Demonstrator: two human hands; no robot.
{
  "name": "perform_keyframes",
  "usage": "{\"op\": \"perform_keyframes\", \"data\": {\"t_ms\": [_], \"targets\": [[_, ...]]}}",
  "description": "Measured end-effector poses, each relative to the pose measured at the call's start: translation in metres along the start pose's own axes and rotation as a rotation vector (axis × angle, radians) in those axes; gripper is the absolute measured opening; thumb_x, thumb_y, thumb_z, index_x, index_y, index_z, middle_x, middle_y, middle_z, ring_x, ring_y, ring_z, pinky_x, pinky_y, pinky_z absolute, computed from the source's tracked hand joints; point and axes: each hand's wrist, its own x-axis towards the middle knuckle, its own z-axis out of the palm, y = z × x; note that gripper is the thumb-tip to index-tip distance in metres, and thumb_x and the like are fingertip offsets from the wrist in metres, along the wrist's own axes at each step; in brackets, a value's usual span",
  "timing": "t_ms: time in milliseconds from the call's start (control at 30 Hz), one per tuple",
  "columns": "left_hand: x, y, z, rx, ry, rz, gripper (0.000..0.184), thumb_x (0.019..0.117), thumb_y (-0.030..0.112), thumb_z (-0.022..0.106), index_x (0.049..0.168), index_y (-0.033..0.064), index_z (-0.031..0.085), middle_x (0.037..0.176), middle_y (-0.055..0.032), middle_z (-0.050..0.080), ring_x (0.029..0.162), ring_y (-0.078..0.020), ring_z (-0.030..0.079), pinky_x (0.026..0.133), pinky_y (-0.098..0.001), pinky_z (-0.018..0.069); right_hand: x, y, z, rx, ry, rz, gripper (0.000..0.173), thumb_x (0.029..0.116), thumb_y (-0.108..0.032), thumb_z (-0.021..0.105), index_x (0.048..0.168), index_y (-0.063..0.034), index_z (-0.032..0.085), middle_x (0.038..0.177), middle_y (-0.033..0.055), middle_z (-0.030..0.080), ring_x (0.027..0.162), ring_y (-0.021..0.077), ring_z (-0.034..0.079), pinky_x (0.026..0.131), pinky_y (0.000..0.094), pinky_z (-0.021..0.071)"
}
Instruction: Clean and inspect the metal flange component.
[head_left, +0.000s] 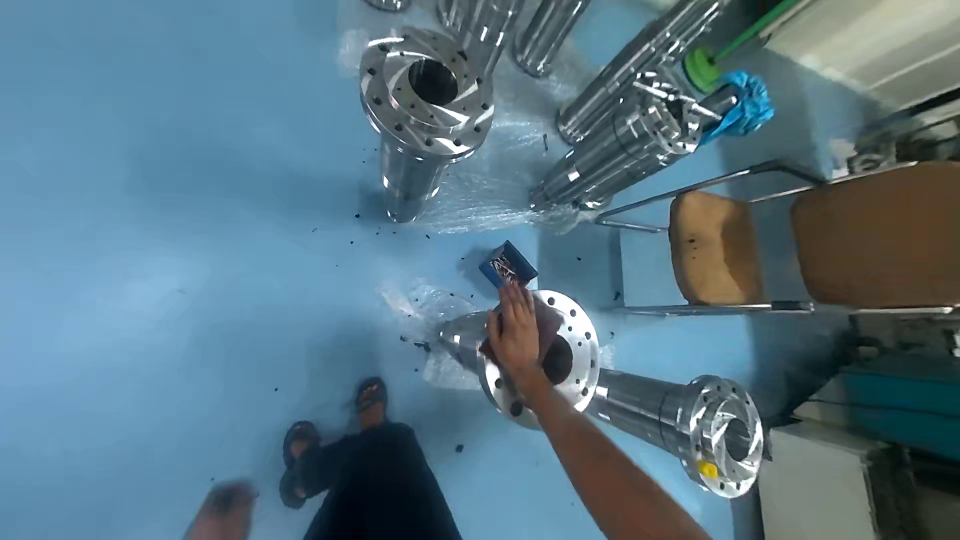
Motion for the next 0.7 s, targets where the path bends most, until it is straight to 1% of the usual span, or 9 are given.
{"op": "perform_keyframes", "data": {"t_ms": [33, 100, 167, 233, 333, 400, 500, 567, 700], "targets": [[0.007, 0.055, 0.019, -0.098, -0.063, 0.089, 0.041, 0.1066, 0.024, 0.054, 0.131, -0.0097, 0.058, 0.118, -0.0294, 0.067, 0.107, -0.0389, 0.068, 0.096, -0.0574, 0.0542, -0.02, -0.004, -0.002, 0.014, -0.001, -0.017, 0.053, 0.1057, -0.033, 0.044, 0.142, 0.003, 0.057, 0.153, 0.0184, 0.052, 0.147, 0.0344, 0.043, 0.126, 0.054, 0.0254], [-0.008, 0.154, 0.07, -0.102, -0.334, 0.188, 0.039, 0.1059, 0.023, 0.057, 0.133, -0.0041, 0.061, 0.123, -0.0247, 0.068, 0.114, -0.0353, 0.067, 0.102, -0.0541, 0.0524, -0.047, -0.006, -0.006, 0.006, -0.01, -0.087, 0.055, 0.1026, -0.038, 0.044, 0.138, 0.0009, 0.062, 0.148, 0.0162, 0.058, 0.143, 0.0334, 0.05, 0.122, 0.0542, 0.0305], [-0.021, 0.216, 0.138, -0.079, -0.623, 0.233, 0.057, 0.102, 0.028, 0.066, 0.147, -0.0019, 0.049, 0.134, -0.0242, 0.064, 0.124, -0.0352, 0.064, 0.108, -0.0504, 0.0503, -0.024, -0.001, -0.004, 0.022, -0.034, -0.146, 0.057, 0.1008, -0.041, 0.047, 0.135, 0.0021, 0.063, 0.146, 0.0175, 0.059, 0.141, 0.0358, 0.051, 0.12, 0.0564, 0.0321], [-0.035, 0.245, 0.2, -0.167, -0.767, 0.208, 0.082, 0.0953, 0.027, 0.076, 0.158, -0.0017, 0.031, 0.147, -0.0267, 0.053, 0.134, -0.0369, 0.057, 0.113, -0.0483, 0.0472, 0.007, 0.006, 0.002, 0.027, -0.011, -0.157, 0.056, 0.1015, -0.04, 0.049, 0.133, 0.0036, 0.063, 0.145, 0.0196, 0.06, 0.139, 0.0377, 0.053, 0.12, 0.0574, 0.0318], [-0.048, 0.268, 0.245, -0.384, -0.702, 0.236, 0.073, 0.091, 0.007, 0.073, 0.154, -0.0023, 0.036, 0.141, -0.0216, 0.059, 0.128, -0.0265, 0.062, 0.109, -0.0406, 0.0512, 0.009, 0.002, -0.005, 0.005, -0.033, -0.075, 0.057, 0.1037, -0.039, 0.048, 0.142, 0.0035, 0.056, 0.153, 0.0192, 0.052, 0.148, 0.0354, 0.042, 0.126, 0.0539, 0.0243], [-0.047, 0.265, 0.249, -0.503, -0.718, 0.263, 0.072, 0.0903, 0.002, 0.072, 0.153, -0.0034, 0.037, 0.137, -0.0212, 0.062, 0.121, -0.024, 0.065, 0.104, -0.038, 0.0544, -0.025, -0.008, -0.006, 0.014, -0.005, -0.066, 0.058, 0.1014, -0.042, 0.047, 0.137, 0.002, 0.061, 0.148, 0.0176, 0.057, 0.145, 0.0341, 0.047, 0.125, 0.054, 0.0274], [-0.053, 0.253, 0.249, -0.715, -0.817, 0.262, 0.09, 0.0824, -0.003, 0.076, 0.156, -0.0047, 0.024, 0.14, -0.024, 0.055, 0.119, -0.0245, 0.065, 0.097, -0.0353, 0.0573, -0.051, -0.011, -0.006, -0.006, -0.009, -0.115, 0.058, 0.1001, -0.047, 0.048, 0.127, -0.0002, 0.068, 0.138, 0.0155, 0.066, 0.137, 0.0331, 0.055, 0.12, 0.0543, 0.0351], [-0.059, 0.252, 0.257, -0.856, -0.78, 0.27, 0.097, 0.0811, 0.004, 0.081, 0.157, -0.0046, 0.021, 0.145, -0.0238, 0.05, 0.126, -0.0215, 0.061, 0.102, -0.0316, 0.0553, -0.033, -0.007, -0.004, 0.002, -0.035, -0.128, 0.057, 0.0988, -0.045, 0.05, 0.125, 0.0024, 0.068, 0.136, 0.0181, 0.066, 0.135, 0.0359, 0.057, 0.119, 0.056, 0.0358], [-0.065, 0.257, 0.272, -0.764, -0.618, 0.22, 0.069, 0.0877, 0.016, 0.081, 0.142, -0.0047, 0.043, 0.122, -0.0178, 0.068, 0.111, -0.0185, 0.069, 0.098, -0.0343, 0.0572, -0.009, -0.003, -0.007, 0.023, -0.068, -0.095, 0.054, 0.1015, -0.038, 0.051, 0.135, 0.0034, 0.061, 0.146, 0.0191, 0.058, 0.143, 0.0358, 0.047, 0.124, 0.0541, 0.0278]]}}
